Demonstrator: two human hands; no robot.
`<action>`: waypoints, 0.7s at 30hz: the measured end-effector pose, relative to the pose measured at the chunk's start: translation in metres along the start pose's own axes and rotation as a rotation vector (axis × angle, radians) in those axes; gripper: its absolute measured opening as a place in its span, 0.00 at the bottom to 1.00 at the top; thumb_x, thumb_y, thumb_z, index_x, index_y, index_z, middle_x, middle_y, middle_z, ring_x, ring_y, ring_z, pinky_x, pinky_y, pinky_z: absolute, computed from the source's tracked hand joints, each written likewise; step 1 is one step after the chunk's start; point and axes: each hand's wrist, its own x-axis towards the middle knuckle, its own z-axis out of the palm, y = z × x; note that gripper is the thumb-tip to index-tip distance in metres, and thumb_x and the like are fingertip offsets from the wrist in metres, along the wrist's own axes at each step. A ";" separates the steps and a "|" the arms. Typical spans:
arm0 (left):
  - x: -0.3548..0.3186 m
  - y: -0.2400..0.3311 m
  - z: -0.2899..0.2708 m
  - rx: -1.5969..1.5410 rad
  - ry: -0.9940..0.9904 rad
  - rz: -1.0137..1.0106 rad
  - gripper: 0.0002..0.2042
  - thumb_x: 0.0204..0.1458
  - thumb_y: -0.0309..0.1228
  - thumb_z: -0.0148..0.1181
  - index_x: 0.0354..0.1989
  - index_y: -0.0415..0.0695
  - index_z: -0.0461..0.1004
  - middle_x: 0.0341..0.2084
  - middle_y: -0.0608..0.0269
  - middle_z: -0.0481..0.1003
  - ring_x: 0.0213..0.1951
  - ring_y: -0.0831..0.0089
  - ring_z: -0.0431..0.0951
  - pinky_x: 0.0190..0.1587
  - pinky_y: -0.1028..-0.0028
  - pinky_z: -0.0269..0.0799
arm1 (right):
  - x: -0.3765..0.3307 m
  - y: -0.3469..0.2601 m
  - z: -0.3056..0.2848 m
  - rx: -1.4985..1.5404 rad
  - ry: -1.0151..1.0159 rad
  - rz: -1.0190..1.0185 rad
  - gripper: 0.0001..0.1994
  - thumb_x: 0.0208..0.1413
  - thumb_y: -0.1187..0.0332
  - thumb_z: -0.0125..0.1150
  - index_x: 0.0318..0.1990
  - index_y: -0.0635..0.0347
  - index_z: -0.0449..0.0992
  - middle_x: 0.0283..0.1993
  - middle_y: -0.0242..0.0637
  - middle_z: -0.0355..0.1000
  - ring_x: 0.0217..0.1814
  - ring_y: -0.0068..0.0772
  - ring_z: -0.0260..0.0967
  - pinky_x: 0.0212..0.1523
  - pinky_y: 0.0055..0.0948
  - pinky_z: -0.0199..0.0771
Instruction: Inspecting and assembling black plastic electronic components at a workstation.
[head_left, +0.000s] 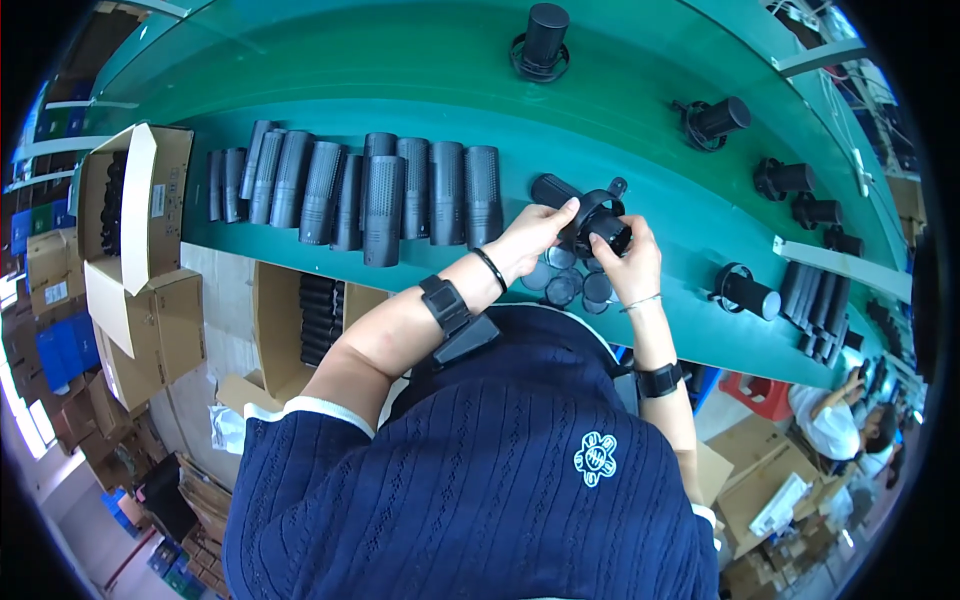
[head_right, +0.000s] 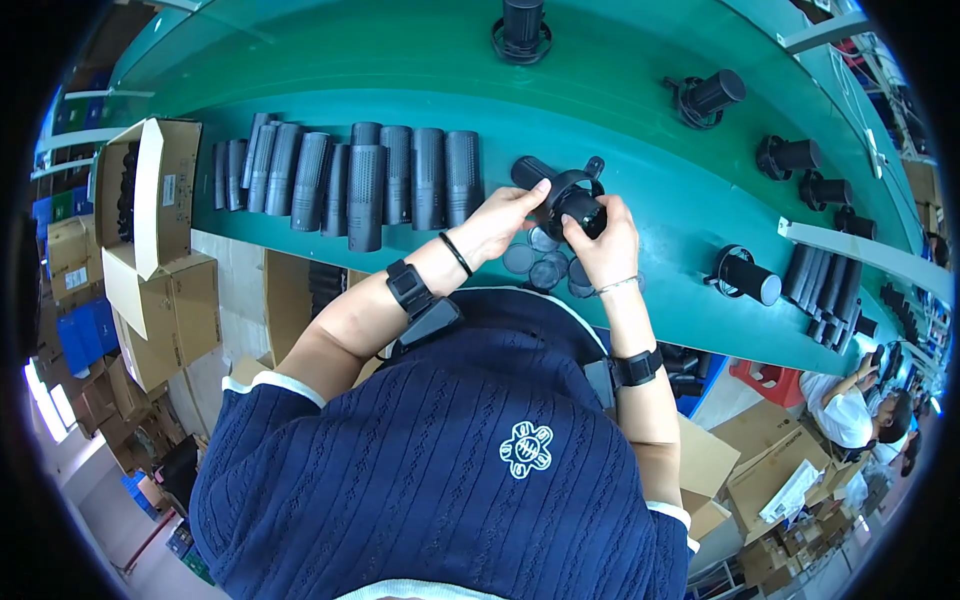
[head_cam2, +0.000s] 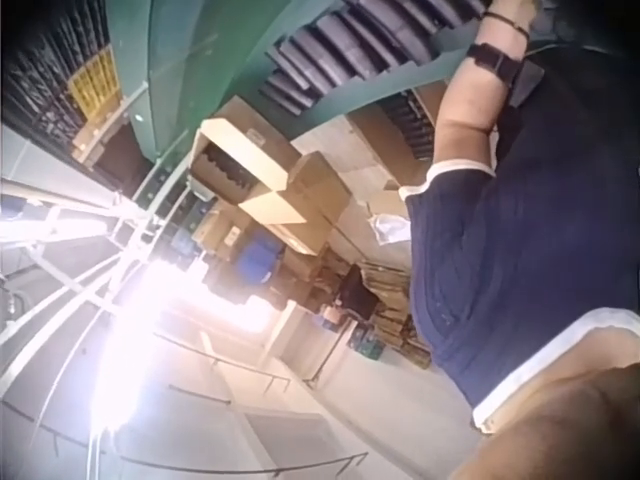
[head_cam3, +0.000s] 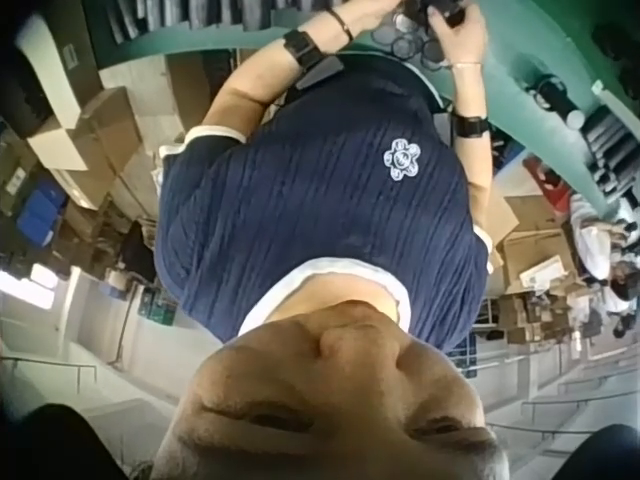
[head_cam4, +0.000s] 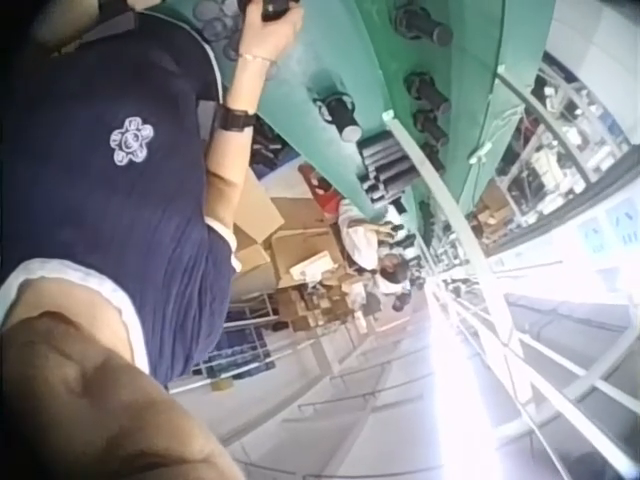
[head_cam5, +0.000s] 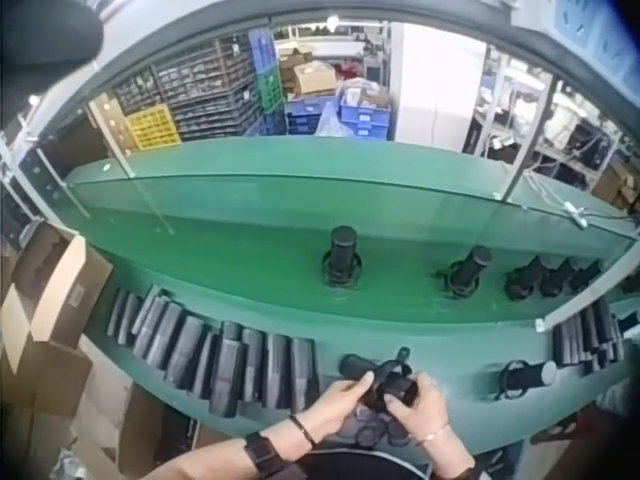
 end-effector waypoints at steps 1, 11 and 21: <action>0.001 -0.003 0.002 -0.086 0.032 0.010 0.23 0.56 0.51 0.55 0.32 0.37 0.76 0.28 0.64 0.74 0.30 0.76 0.67 0.37 0.74 0.62 | -0.001 -0.005 -0.002 0.000 -0.007 -0.003 0.18 0.42 0.65 0.69 0.40 0.63 0.71 0.36 0.44 0.73 0.31 0.36 0.72 0.31 0.32 0.71; 0.000 -0.004 0.010 -0.462 0.014 -0.028 0.19 0.57 0.45 0.55 0.40 0.39 0.74 0.35 0.64 0.75 0.38 0.76 0.71 0.44 0.73 0.65 | 0.004 -0.021 -0.012 -0.009 -0.169 -0.078 0.22 0.44 0.62 0.66 0.50 0.45 0.72 0.37 0.43 0.65 0.36 0.48 0.70 0.36 0.39 0.72; 0.010 -0.011 0.006 -0.506 0.080 0.015 0.20 0.59 0.45 0.53 0.33 0.36 0.74 0.27 0.63 0.73 0.28 0.77 0.69 0.32 0.73 0.66 | 0.018 -0.033 -0.017 -0.026 -0.294 -0.103 0.24 0.40 0.64 0.70 0.48 0.49 0.72 0.36 0.42 0.67 0.36 0.43 0.70 0.38 0.34 0.72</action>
